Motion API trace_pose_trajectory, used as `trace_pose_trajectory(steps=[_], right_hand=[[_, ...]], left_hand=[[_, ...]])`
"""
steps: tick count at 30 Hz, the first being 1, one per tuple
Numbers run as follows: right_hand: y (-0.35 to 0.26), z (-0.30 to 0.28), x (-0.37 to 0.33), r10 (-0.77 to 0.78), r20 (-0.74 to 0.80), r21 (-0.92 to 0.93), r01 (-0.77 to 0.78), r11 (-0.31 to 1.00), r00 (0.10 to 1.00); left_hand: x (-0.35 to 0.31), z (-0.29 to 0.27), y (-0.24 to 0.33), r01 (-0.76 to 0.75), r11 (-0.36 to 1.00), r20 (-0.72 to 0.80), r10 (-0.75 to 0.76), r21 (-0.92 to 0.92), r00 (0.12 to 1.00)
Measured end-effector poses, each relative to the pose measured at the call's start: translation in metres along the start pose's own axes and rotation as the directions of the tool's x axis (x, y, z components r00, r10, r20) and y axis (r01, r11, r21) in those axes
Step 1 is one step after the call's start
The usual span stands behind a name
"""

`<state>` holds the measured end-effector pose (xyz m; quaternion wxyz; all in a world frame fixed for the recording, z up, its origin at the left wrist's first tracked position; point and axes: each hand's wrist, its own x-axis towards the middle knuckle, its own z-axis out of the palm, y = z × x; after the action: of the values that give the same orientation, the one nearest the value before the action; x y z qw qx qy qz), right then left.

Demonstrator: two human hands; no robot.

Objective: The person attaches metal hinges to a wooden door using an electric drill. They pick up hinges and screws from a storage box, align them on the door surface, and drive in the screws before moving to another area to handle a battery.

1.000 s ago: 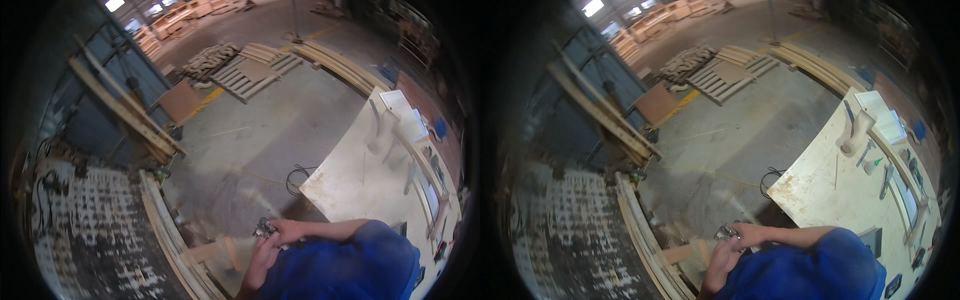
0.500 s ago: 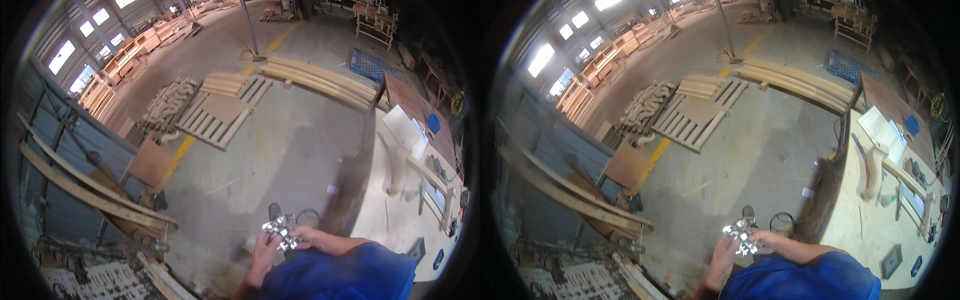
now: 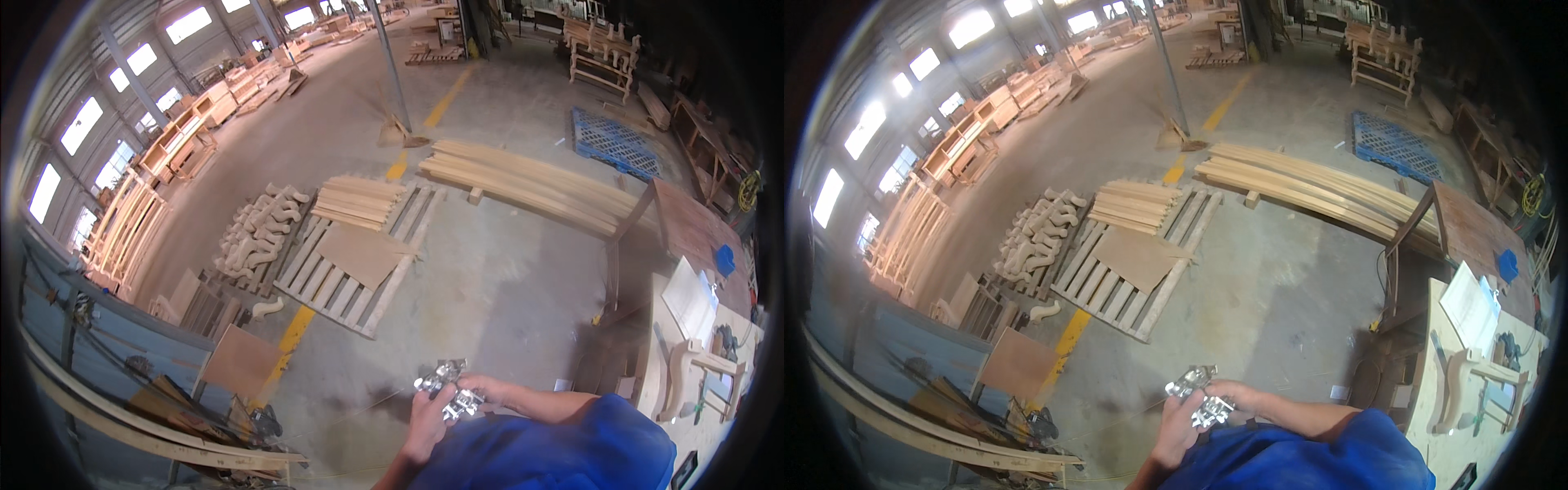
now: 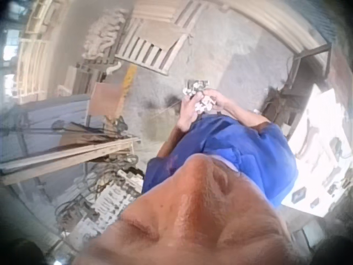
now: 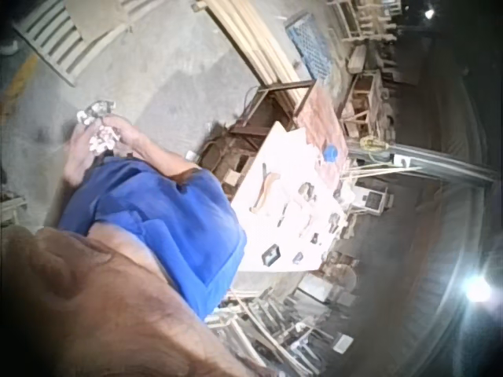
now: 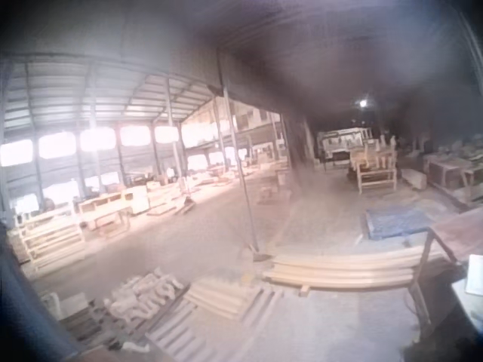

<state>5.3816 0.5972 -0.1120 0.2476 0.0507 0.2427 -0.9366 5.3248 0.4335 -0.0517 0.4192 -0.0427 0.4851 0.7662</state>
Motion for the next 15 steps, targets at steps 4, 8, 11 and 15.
trace_pose_trajectory(steps=[4,8,11,15], right_hand=[[-0.081,-0.052,0.075,-0.066,-0.281,0.014,0.073,0.997,0.957],[-0.192,-0.087,0.145,-0.150,-0.389,-0.072,0.132,0.989,0.909],[-0.285,-0.094,0.179,-0.337,-0.337,-0.346,0.217,0.913,0.879],[-0.389,-0.112,0.224,-0.396,-0.448,-0.239,0.319,0.917,0.802]], left_hand=[[0.140,-0.011,0.044,0.002,0.997,0.114,0.006,-0.071,0.993],[0.273,0.001,0.108,0.060,0.991,0.228,-0.032,-0.118,0.973],[0.358,0.033,0.174,0.055,0.991,0.345,-0.011,-0.119,0.938],[0.474,0.065,0.222,0.118,0.992,0.362,-0.091,-0.051,0.928]])
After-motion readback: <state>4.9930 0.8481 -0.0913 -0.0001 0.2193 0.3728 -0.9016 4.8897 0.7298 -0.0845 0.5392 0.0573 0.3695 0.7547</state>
